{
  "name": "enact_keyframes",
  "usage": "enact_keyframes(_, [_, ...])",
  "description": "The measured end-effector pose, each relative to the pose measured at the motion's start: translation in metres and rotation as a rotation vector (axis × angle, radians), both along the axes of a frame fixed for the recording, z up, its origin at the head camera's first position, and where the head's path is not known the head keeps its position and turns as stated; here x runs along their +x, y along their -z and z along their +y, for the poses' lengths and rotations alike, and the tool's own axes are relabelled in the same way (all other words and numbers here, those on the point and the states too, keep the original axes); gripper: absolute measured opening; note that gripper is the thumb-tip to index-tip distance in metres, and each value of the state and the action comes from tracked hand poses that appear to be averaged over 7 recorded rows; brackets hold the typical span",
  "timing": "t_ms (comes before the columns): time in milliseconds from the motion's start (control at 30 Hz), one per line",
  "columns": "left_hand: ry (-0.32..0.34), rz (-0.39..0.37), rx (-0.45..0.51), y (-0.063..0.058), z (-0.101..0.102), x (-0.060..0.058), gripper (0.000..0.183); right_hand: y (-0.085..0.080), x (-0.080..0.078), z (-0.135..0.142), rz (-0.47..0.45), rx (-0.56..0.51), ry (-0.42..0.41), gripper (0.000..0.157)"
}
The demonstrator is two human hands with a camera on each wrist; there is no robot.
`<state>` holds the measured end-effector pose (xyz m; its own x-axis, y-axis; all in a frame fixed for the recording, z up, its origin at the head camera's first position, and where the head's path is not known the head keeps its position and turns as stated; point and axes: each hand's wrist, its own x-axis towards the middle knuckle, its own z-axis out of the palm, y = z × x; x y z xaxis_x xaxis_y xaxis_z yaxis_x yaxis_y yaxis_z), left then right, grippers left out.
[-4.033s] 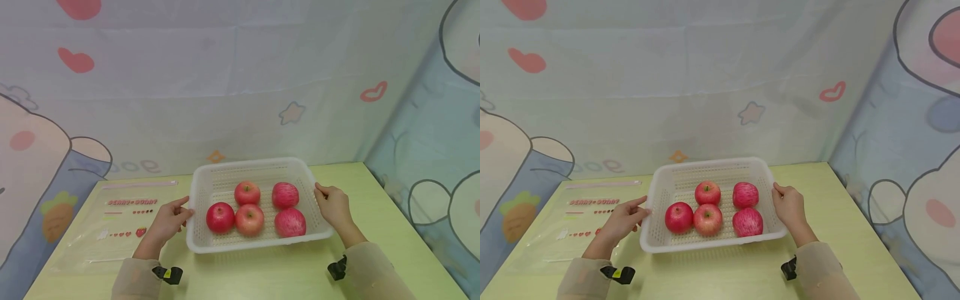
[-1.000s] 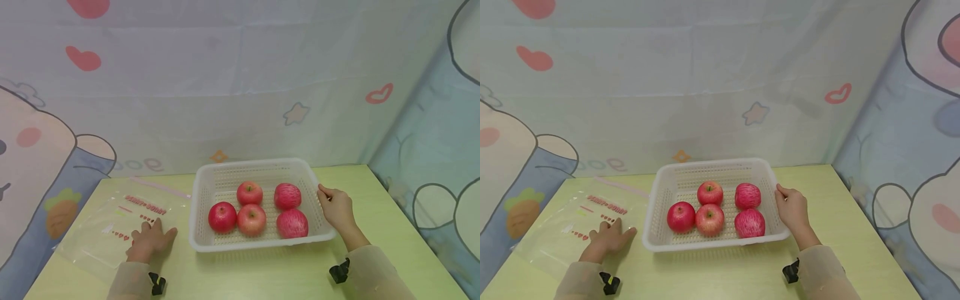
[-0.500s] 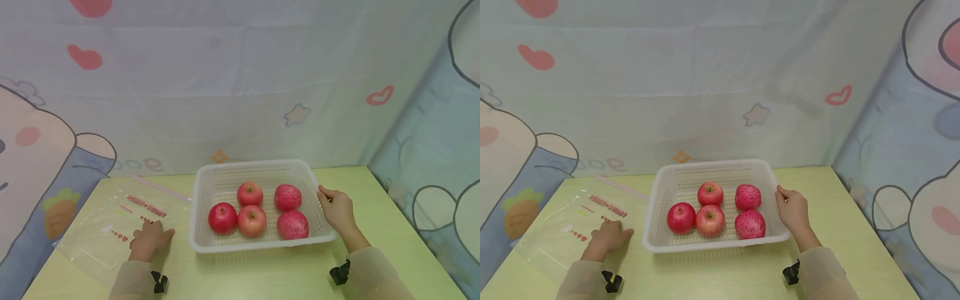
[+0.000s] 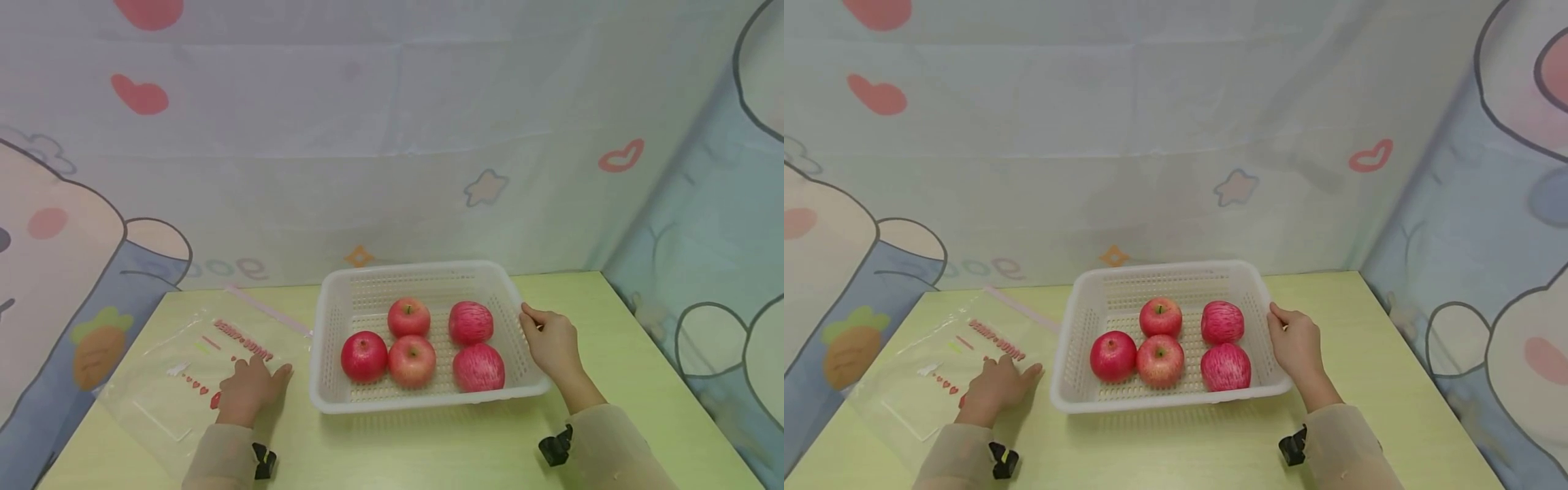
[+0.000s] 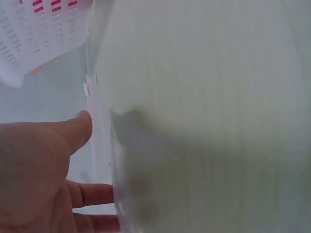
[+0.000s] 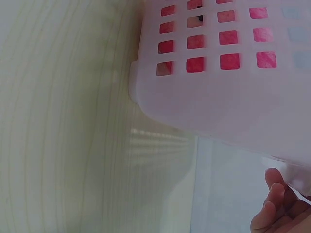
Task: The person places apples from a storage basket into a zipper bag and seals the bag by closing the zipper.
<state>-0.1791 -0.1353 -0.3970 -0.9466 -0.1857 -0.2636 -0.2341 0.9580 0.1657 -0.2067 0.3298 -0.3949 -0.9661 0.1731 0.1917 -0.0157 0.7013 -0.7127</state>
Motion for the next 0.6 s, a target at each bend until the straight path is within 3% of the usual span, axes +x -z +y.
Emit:
enact_keyframes(100, [-0.009, -0.006, 0.001, -0.0004, 0.0002, 0.0009, 0.078, 0.0003, -0.0002, 0.0, 0.018, 0.007, 0.0, 0.032])
enact_keyframes(300, [0.032, -0.031, -0.039, -0.0005, -0.0012, 0.0003, 0.079, -0.0013, 0.0005, 0.0003, -0.019, -0.022, 0.0, 0.033])
enact_keyframes(600, [-0.075, -0.105, 0.008, -0.0071, 0.0029, -0.0011, 0.076, -0.0002, -0.0006, -0.0002, -0.007, -0.013, 0.001, 0.033])
